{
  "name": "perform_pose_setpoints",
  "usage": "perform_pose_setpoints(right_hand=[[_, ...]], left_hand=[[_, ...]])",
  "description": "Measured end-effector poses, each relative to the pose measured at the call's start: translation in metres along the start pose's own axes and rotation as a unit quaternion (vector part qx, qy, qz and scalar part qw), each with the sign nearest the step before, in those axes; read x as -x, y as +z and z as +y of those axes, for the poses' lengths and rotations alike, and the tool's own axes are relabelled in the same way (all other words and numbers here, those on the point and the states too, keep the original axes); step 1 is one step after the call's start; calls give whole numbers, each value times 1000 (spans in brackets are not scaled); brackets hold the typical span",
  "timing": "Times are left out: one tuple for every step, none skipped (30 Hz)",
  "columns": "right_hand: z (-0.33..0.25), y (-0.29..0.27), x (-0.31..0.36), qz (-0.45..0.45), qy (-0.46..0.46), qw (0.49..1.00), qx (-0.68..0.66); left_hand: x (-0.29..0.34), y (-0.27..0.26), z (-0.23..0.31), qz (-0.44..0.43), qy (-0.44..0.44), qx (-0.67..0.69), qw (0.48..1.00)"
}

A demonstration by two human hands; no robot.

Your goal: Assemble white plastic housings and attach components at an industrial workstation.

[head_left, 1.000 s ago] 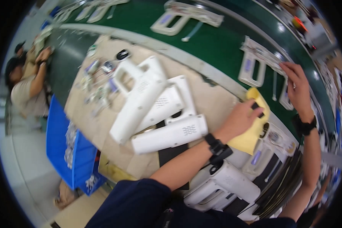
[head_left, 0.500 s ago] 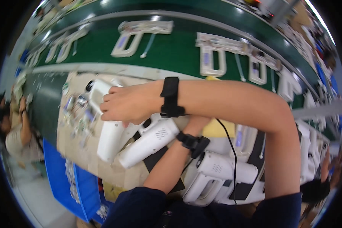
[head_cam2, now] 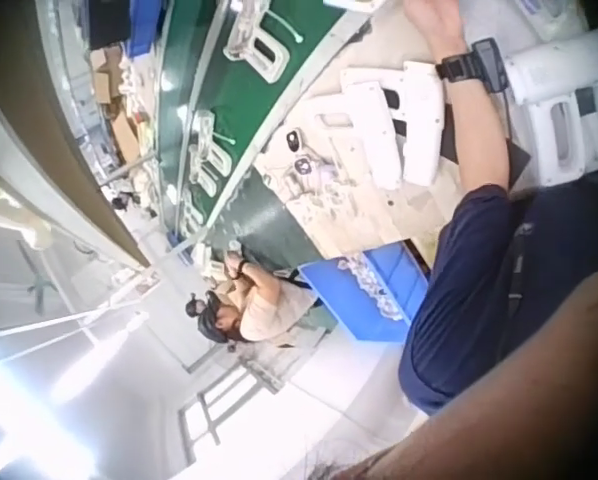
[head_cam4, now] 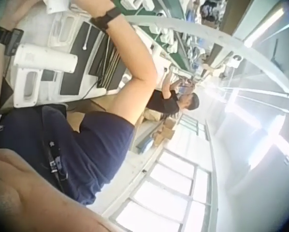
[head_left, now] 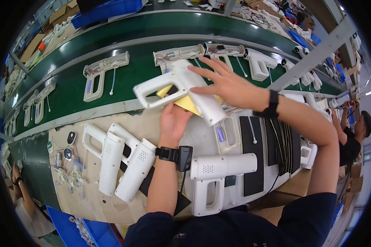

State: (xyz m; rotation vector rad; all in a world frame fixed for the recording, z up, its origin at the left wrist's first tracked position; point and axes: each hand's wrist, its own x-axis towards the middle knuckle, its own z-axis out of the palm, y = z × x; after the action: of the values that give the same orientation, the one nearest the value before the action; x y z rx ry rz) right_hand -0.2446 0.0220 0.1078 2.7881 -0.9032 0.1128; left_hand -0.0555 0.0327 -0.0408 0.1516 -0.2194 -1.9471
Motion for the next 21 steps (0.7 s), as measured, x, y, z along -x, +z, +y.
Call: perform_pose_setpoints(right_hand=[[-11, 17, -1, 19, 96, 992, -77], [-24, 20, -8, 42, 192, 947, -253], [-35, 21, -11, 54, 230, 919, -315], [-43, 17, -16, 67, 266, 885, -377], [-40, 22, -17, 68, 269, 884, -376], [-34, 30, -18, 73, 247, 896, -361], [-29, 36, -25, 79, 221, 907, -349], [-18, 37, -26, 78, 221, 907, -349], [-2, 36, -25, 70, 213, 929, -296], [20, 34, -23, 62, 205, 947, -238], [52, 32, -18, 91, 169, 960, -206], [88, 26, -12, 121, 130, 969, -172], [127, 27, -1, 130, 136, 970, -156], [163, 23, 11, 139, 142, 970, -137], [198, 21, 27, 67, 191, 968, -146], [224, 21, 39, -4, 237, 959, -155], [242, 27, 50, -8, 237, 959, -155], [257, 39, 59, -39, 259, 956, -131], [263, 49, 58, -68, 277, 952, -108], [269, 60, 57, -69, 273, 953, -111], [274, 70, 59, -75, 270, 948, -154]], left_hand=[[0, -8, 4, -10, -9, 40, 999], [0, -11, 6, -13, -13, 40, 999], [0, -14, 8, -39, -4, 75, 996], [1, -11, 8, -64, 6, 110, 992], [2, -8, 5, -66, 9, 110, 992], [2, -5, 5, -65, 7, 110, 992], [6, -5, 10, -42, 27, 60, 997], [5, -6, 11, -22, 43, 13, 999], [2, -15, 12, -24, 51, -37, 998], [2, -14, 8, 9, 80, -96, 992], [0, -15, 8, 14, 88, -89, 992], [0, -13, 9, 18, 98, -82, 992], [-2, -13, 8, 22, 97, -80, 992], [-2, -8, 8, 34, 99, -80, 991], [-5, -7, 6, 46, 100, -78, 991], [-7, -8, 7, 47, 101, -75, 991], [-9, -10, 5, 61, 106, -75, 990], [-9, -12, 5, 76, 112, -76, 988], [-8, -13, 7, 80, 116, -77, 987], [-6, -13, 9, 98, 128, -80, 984], [-5, -13, 9, 116, 138, -84, 980]])
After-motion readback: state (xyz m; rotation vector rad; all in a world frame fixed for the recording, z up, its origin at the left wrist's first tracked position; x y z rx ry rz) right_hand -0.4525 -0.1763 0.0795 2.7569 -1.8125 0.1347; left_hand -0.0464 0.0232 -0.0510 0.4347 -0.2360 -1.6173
